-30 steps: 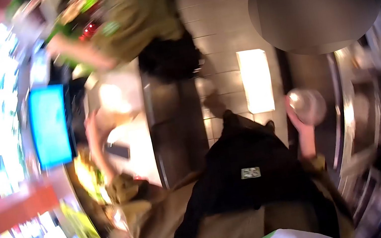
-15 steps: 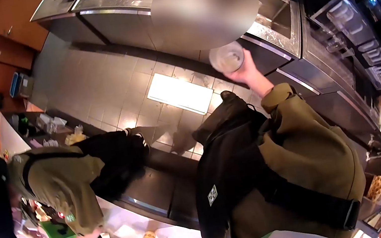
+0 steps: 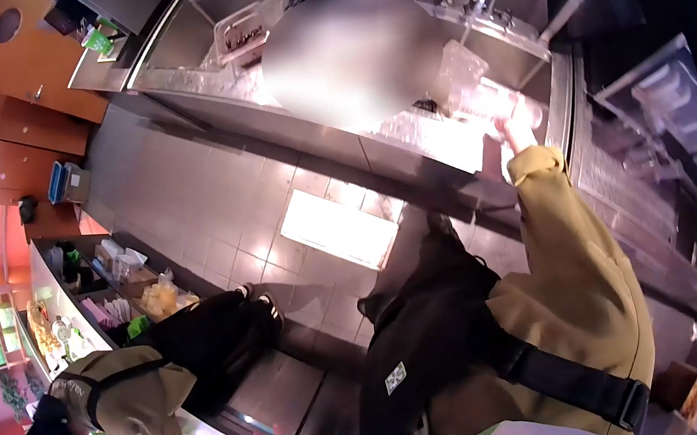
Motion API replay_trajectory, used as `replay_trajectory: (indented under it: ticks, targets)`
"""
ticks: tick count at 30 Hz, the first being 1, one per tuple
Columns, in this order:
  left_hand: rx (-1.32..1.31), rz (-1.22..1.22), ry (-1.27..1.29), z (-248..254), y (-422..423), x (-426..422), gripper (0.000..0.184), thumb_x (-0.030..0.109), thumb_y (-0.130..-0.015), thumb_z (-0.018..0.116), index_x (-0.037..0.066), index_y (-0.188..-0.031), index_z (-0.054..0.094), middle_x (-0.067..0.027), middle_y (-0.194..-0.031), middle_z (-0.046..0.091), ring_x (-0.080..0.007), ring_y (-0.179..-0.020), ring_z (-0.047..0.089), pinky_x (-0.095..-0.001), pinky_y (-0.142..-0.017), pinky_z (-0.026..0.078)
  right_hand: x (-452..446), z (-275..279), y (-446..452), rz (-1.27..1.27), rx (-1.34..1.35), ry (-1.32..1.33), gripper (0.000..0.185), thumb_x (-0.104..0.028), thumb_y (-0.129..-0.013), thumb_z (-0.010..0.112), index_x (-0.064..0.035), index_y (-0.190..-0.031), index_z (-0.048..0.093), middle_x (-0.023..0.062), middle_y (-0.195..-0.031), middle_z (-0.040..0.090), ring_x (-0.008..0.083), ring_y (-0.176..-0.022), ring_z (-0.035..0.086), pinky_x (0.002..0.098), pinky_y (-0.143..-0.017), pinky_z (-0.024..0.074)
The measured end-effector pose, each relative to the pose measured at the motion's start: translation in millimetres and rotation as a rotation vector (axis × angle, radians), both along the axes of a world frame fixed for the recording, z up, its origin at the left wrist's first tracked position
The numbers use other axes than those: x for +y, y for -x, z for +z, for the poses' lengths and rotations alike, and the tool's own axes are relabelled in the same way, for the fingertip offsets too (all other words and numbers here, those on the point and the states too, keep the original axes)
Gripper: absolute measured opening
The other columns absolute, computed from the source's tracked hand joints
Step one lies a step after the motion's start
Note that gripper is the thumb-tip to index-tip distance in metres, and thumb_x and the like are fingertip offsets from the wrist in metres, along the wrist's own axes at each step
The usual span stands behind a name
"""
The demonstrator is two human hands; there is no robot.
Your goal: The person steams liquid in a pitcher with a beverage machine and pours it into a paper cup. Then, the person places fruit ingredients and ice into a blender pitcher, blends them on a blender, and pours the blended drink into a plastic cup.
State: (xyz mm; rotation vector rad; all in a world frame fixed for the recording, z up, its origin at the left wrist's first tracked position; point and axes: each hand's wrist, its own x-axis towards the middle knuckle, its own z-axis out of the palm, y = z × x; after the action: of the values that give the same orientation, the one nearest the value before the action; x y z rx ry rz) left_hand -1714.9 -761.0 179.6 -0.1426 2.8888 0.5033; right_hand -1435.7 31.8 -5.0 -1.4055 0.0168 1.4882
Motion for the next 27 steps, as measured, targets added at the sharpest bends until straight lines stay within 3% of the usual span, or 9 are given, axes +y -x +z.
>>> replay_trajectory:
  ticks: [2, 5, 10, 13, 16, 21, 24, 26, 27]
  targets:
    - [-0.067, -0.035, -0.106, 19.6, -3.7, 96.5, 0.061, 0.021, -0.076, 0.061, -0.001, -0.125, 0.032, -0.0214, -0.120, 0.039, -0.0279, -0.102, 0.047, -0.0342, -0.085, 0.040, 19.4, -26.1, -12.8, 0.033, 0.009, 0.066, 0.055, -0.050, -0.074, 0.050, -0.0125, -0.113, 0.043, 0.0109, -0.111, 0.048, 0.0273, -0.096, 0.049, 0.0369, -0.076, 0.0430]
    - [-0.163, -0.213, -0.267, 12.4, -7.6, 190.7, 0.057, 0.017, -0.078, 0.059, 0.002, -0.126, 0.032, -0.0178, -0.122, 0.039, -0.0252, -0.102, 0.048, -0.0332, -0.084, 0.041, 17.2, -54.4, -37.0, 0.081, 0.057, 0.158, 0.053, -0.046, -0.076, 0.049, -0.0100, -0.114, 0.042, 0.0126, -0.111, 0.048, 0.0278, -0.098, 0.049, 0.0370, -0.078, 0.0425]
    - [-0.262, -0.439, -0.368, 48.3, -23.0, 306.6, 0.056, 0.014, -0.080, 0.058, 0.006, -0.128, 0.031, -0.0144, -0.118, 0.044, -0.0231, -0.101, 0.048, -0.0326, -0.086, 0.040, 8.2, -81.8, -45.3, 0.193, 0.256, 0.197, 0.052, -0.040, -0.079, 0.048, -0.0057, -0.117, 0.039, 0.0155, -0.112, 0.048, 0.0287, -0.101, 0.049, 0.0373, -0.082, 0.0417]
    - [-0.242, -0.604, -0.336, 56.3, -20.6, 344.6, 0.054, 0.011, -0.080, 0.057, 0.005, -0.127, 0.031, -0.0141, -0.116, 0.045, -0.0220, -0.098, 0.049, -0.0316, -0.084, 0.040, 0.8, -76.1, -43.6, 0.252, 0.404, 0.101, 0.050, -0.037, -0.082, 0.048, -0.0032, -0.118, 0.038, 0.0172, -0.112, 0.048, 0.0293, -0.103, 0.049, 0.0375, -0.085, 0.0412]
    - [-0.256, -0.893, -0.474, 17.4, 0.3, 388.7, 0.051, 0.008, -0.081, 0.054, 0.003, -0.126, 0.030, -0.0141, -0.114, 0.045, -0.0207, -0.094, 0.049, -0.0311, -0.082, 0.040, -9.5, -40.0, -53.0, 0.218, 0.548, -0.067, 0.049, -0.033, -0.084, 0.047, -0.0007, -0.119, 0.036, 0.0189, -0.113, 0.049, 0.0298, -0.104, 0.049, 0.0377, -0.087, 0.0407]
    - [-0.367, -1.337, -0.421, 14.3, -90.6, 525.9, 0.045, 0.006, -0.081, 0.052, -0.001, -0.122, 0.036, -0.0176, -0.114, 0.045, -0.0261, -0.099, 0.048, -0.0342, -0.086, 0.039, -32.1, 37.8, -116.2, 0.231, 0.771, -0.425, 0.048, -0.027, -0.087, 0.047, 0.0036, -0.121, 0.034, 0.0218, -0.113, 0.049, 0.0307, -0.107, 0.049, 0.0380, -0.092, 0.0398]
    - [-0.439, -1.682, -0.470, 21.0, -189.5, 578.8, 0.043, 0.006, -0.081, 0.052, -0.001, -0.121, 0.038, -0.0168, -0.113, 0.047, -0.0259, -0.100, 0.048, -0.0343, -0.087, 0.038, -95.3, 107.2, -223.0, 0.414, 0.534, -0.814, 0.038, -0.027, -0.088, 0.045, 0.0014, -0.114, 0.043, 0.0181, -0.107, 0.054, 0.0268, -0.100, 0.054, 0.0354, -0.086, 0.0442]
    - [-0.488, -1.837, -0.409, 40.7, -272.6, 597.0, 0.041, 0.007, -0.080, 0.053, 0.000, -0.119, 0.040, -0.0161, -0.112, 0.048, -0.0260, -0.100, 0.049, -0.0344, -0.087, 0.038, -125.1, 110.3, -303.7, 0.345, 0.382, -0.565, 0.030, -0.016, -0.086, 0.046, -0.0043, -0.114, 0.046, 0.0101, -0.105, 0.056, 0.0214, -0.099, 0.054, 0.0305, -0.084, 0.0438]
    - [-0.505, -1.933, -0.387, 43.3, -318.2, 599.3, 0.041, 0.008, -0.080, 0.054, 0.000, -0.118, 0.041, -0.0170, -0.110, 0.049, -0.0270, -0.099, 0.050, -0.0347, -0.087, 0.038, -149.4, 106.7, -354.3, 0.245, 0.178, -0.615, 0.027, -0.017, -0.087, 0.044, -0.0044, -0.111, 0.047, 0.0097, -0.101, 0.057, 0.0206, -0.094, 0.055, 0.0300, -0.082, 0.0445]
